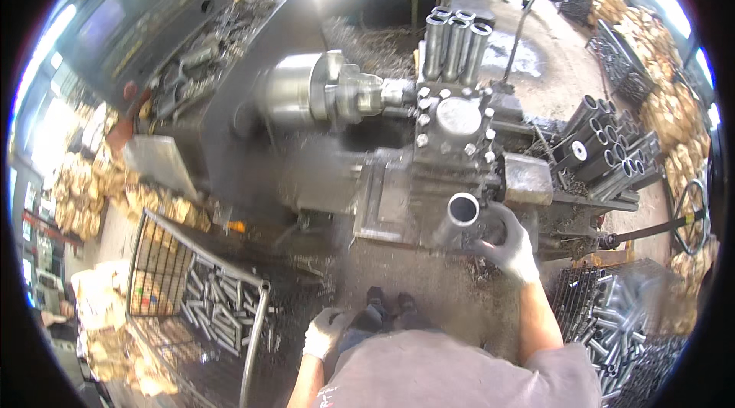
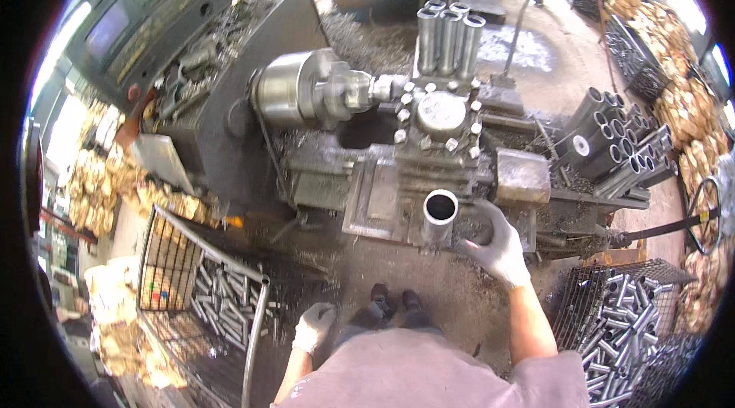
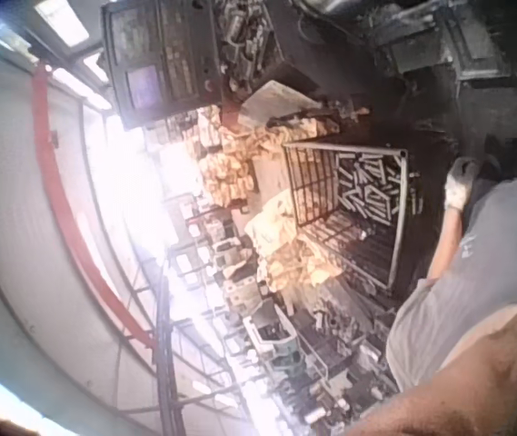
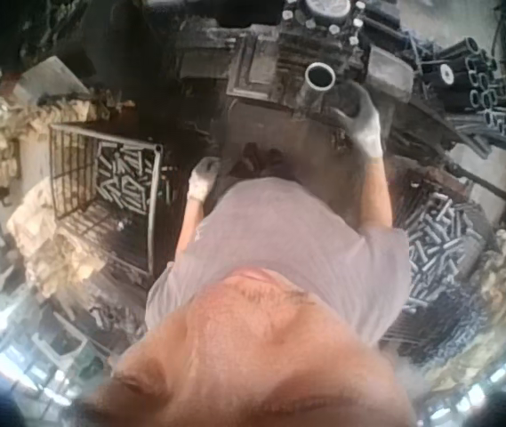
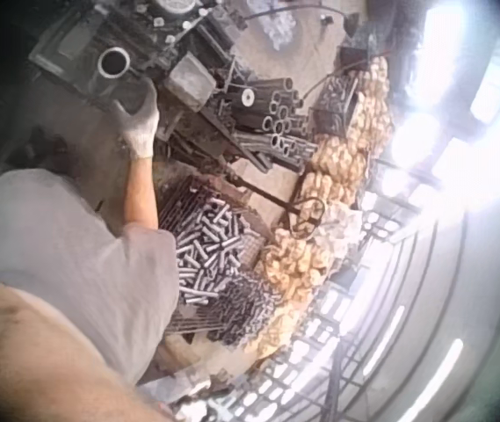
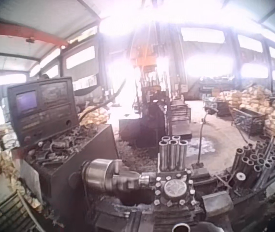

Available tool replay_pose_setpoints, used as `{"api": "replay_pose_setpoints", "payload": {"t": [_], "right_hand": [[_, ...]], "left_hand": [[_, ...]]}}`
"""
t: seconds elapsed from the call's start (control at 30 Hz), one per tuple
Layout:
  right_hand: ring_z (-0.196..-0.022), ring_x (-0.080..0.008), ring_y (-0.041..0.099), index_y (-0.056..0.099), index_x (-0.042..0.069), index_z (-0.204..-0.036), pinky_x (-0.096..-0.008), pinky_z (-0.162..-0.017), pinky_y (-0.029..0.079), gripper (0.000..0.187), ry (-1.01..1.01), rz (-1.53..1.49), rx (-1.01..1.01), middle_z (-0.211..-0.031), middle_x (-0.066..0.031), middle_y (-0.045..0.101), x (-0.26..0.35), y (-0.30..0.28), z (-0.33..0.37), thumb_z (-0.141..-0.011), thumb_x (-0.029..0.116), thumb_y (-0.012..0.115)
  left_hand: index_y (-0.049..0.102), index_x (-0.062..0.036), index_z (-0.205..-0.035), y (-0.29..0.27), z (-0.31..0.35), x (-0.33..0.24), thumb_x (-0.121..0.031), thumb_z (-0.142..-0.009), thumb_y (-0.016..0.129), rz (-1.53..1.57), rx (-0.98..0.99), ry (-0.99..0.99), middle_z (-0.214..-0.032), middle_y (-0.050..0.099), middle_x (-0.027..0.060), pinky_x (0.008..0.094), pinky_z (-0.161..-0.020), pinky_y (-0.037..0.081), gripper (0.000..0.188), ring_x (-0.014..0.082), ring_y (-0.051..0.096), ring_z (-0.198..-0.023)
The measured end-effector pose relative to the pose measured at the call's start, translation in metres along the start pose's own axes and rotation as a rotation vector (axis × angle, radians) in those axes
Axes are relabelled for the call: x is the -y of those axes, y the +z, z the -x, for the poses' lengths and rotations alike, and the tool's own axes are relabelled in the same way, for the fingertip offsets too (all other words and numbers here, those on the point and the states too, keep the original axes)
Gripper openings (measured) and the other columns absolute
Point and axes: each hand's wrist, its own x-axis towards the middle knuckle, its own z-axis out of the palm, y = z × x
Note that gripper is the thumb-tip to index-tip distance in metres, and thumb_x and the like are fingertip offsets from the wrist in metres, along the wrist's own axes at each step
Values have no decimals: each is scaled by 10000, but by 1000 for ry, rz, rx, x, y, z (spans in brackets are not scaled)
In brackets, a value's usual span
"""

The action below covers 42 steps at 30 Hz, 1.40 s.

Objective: The person repeatedly loads hollow metal tubes into a lathe chuck, secures them, and removes them after machining. The finished tubes are placed into a wire basket. The person wears gloves and works continuously in a factory setting.

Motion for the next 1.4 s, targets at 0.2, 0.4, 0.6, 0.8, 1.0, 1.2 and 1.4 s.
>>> {"api": "replay_pose_setpoints", "payload": {"t": [0.2, 0.4, 0.6, 0.8, 1.0, 1.2, 1.4], "right_hand": [[-937, -356, 796, 714, 117, -1249, -428, -797, 639, 570, -368, 252, 276, -1005, -170, 794, 30, 110, -23, -767, 334, 926], [-962, -385, 778, 650, 145, -1337, -466, -806, 626, 681, -740, -99, 765, -1184, -166, 774, 104, 216, 68, -733, 289, 927], [-955, -345, 792, 701, 152, -1273, -429, -815, 635, 512, -810, -316, 940, -1065, -147, 799, 163, 311, 236, -819, 280, 900], [-875, -262, 795, 767, 114, -1006, -396, -789, 624, 214, -769, -154, 1449, -904, -116, 790, 160, 361, 412, -893, 289, 816], [-911, -269, 796, 764, 128, -1069, -391, -840, 624, 375, -989, 86, 2041, -987, -106, 805, 198, 363, 543, -835, 405, 859], [-926, -307, 794, 759, 128, -1074, -416, -824, 624, 391, -1272, -112, 2367, -989, -126, 802, 262, 378, 673, -821, 405, 870], [-958, -387, 777, 720, 105, -1195, -465, -832, 621, 569, -1569, -340, 2456, -1018, -176, 792, 299, 419, 810, -765, 434, 897]], "left_hand": [[764, -102, -1199, 23, 59, 28, -345, -986, 670, 59, -140, 9, -1089, 784, 215, 453, -910, 599, 336, 401, 767, -1051], [756, -115, -1186, 44, 151, 95, -348, -992, 682, 126, -354, -94, -1106, 785, 189, 475, -917, 600, 312, 421, 750, -1061], [753, -90, -1239, 97, 295, 222, -349, -989, 674, 414, -622, -508, -1172, 780, 215, 455, -986, 581, 368, 385, 753, -1130], [752, -68, -1235, 148, 402, 298, -366, -990, 680, 702, -1003, -735, -1175, 781, 216, 437, -997, 570, 393, 376, 747, -1152], [774, -73, -1215, 283, 485, 338, -403, -966, 691, 1031, -1334, -1105, -1156, 794, 179, 428, -988, 566, 422, 339, 751, -1122], [637, -50, -1333, 494, 497, 301, -465, -1053, 581, 2207, -2267, -1014, -1141, 750, 142, 482, -847, 578, 504, 315, 729, -983], [508, 12, -1544, 560, 518, 227, -591, -1088, 448, 1917, -3100, -1860, -1531, 582, 216, 498, -1095, 493, 759, 392, 606, -1321]]}}
